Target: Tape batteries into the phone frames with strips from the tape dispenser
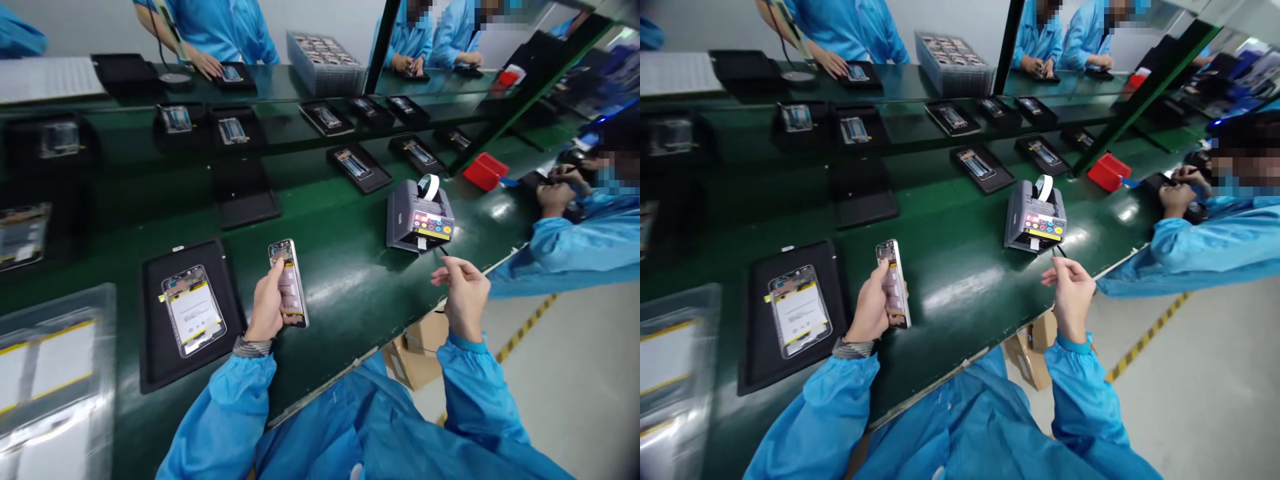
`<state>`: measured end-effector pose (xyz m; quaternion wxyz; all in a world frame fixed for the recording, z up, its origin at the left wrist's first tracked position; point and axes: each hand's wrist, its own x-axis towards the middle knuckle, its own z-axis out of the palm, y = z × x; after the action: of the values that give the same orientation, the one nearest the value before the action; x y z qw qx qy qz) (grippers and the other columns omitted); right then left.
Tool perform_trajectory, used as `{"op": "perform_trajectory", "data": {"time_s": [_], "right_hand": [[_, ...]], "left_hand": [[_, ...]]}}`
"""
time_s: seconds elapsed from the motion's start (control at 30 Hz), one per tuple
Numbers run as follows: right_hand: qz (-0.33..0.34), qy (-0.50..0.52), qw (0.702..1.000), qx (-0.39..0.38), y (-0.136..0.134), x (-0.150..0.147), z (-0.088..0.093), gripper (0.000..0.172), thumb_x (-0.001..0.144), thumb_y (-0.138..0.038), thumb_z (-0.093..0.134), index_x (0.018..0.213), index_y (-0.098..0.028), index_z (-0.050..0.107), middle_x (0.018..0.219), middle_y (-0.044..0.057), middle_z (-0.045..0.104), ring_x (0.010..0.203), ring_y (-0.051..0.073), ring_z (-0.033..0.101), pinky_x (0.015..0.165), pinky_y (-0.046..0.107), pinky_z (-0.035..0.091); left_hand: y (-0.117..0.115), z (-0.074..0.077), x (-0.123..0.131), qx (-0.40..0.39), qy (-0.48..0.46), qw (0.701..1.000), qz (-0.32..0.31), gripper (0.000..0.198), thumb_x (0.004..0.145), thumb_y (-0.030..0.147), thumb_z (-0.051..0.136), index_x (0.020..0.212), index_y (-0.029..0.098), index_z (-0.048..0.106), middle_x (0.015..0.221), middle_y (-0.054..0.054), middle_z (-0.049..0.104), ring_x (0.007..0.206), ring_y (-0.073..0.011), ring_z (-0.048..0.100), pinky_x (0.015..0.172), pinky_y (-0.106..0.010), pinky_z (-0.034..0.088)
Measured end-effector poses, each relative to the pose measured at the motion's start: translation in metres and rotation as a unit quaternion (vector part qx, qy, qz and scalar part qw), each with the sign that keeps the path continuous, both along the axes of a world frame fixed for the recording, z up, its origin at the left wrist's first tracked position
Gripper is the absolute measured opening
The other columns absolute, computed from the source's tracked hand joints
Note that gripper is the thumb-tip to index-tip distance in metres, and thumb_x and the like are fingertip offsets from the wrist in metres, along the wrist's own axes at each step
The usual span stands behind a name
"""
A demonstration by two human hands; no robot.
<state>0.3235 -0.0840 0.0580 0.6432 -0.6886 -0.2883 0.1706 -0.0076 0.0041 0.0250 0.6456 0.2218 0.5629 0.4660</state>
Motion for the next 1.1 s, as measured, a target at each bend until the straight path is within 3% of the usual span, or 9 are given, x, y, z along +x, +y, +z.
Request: {"op": "perform_trajectory", "data": {"time_s": [0.2,0.37,0.47,0.67,0.8,0.97,1.1], "right_hand": [[0.034,0.065,0.994,-0.083,0.033,0.014,0.003,0.028,0.065,-0.039,0.083,0.068,-0.014,0.071,0.058,0.007,0.069,0.044,0.015,0.06,0.042,0.024,0.043],[0.047,0.086,0.99,-0.103,0.045,0.01,0.004,0.029,0.064,-0.039,0.086,0.065,-0.014,0.071,0.059,0.008,0.068,0.044,0.015,0.06,0.041,0.025,0.043],[0.036,0.082,0.991,-0.095,0.046,0.011,0.002,0.023,0.063,-0.033,0.086,0.064,-0.015,0.071,0.055,0.005,0.065,0.044,0.015,0.058,0.042,0.026,0.045],[0.035,0.025,0.996,-0.074,0.041,0.012,0.004,0.013,0.067,-0.022,0.083,0.062,-0.018,0.072,0.047,-0.001,0.052,0.042,0.013,0.05,0.046,0.029,0.043],[0.099,0.013,0.992,-0.071,0.028,-0.027,0.0,0.011,0.073,-0.026,0.081,0.074,-0.017,0.076,0.048,-0.003,0.054,0.042,0.012,0.049,0.047,0.028,0.041],[0.307,0.0,0.939,-0.153,0.021,-0.117,-0.015,0.027,0.083,-0.043,0.078,0.084,-0.015,0.075,0.052,0.0,0.063,0.046,0.012,0.053,0.051,0.025,0.041],[0.353,0.021,0.923,-0.15,0.033,-0.157,-0.026,0.036,0.08,-0.051,0.079,0.082,-0.016,0.071,0.051,-0.001,0.062,0.043,0.012,0.053,0.047,0.025,0.042]], "left_hand": [[0.0,-0.001,0.002,-0.003,-0.011,1.0,0.029,0.058,0.064,0.066,0.085,0.085,0.015,0.068,0.067,0.0,0.066,0.055,-0.0142,0.064,0.048,-0.024,0.052],[0.0,-0.005,-0.004,0.052,-0.084,0.992,-0.076,0.061,0.066,0.054,0.09,0.107,0.014,0.071,0.092,-0.008,0.077,0.084,-0.0234,0.075,0.072,-0.032,0.062],[-0.001,-0.01,-0.005,0.084,-0.11,0.981,-0.132,0.061,0.066,0.045,0.093,0.113,0.013,0.07,0.11,-0.012,0.077,0.102,-0.029,0.074,0.091,-0.04,0.061],[0.0,-0.026,-0.001,0.168,-0.084,0.971,-0.149,0.061,0.076,0.048,0.087,0.122,0.012,0.068,0.132,-0.016,0.07,0.124,-0.0346,0.065,0.106,-0.048,0.053],[0.002,-0.032,0.0,0.194,-0.059,0.968,-0.15,0.06,0.079,0.048,0.084,0.124,0.012,0.067,0.135,-0.016,0.069,0.124,-0.0337,0.065,0.106,-0.048,0.053],[0.002,-0.034,0.0,0.199,-0.041,0.969,-0.141,0.06,0.081,0.049,0.082,0.125,0.012,0.065,0.134,-0.016,0.069,0.123,-0.0326,0.066,0.107,-0.047,0.053],[0.001,-0.035,0.001,0.211,-0.025,0.968,-0.132,0.06,0.082,0.05,0.081,0.126,0.012,0.063,0.135,-0.017,0.068,0.123,-0.0318,0.066,0.107,-0.045,0.052]]}}
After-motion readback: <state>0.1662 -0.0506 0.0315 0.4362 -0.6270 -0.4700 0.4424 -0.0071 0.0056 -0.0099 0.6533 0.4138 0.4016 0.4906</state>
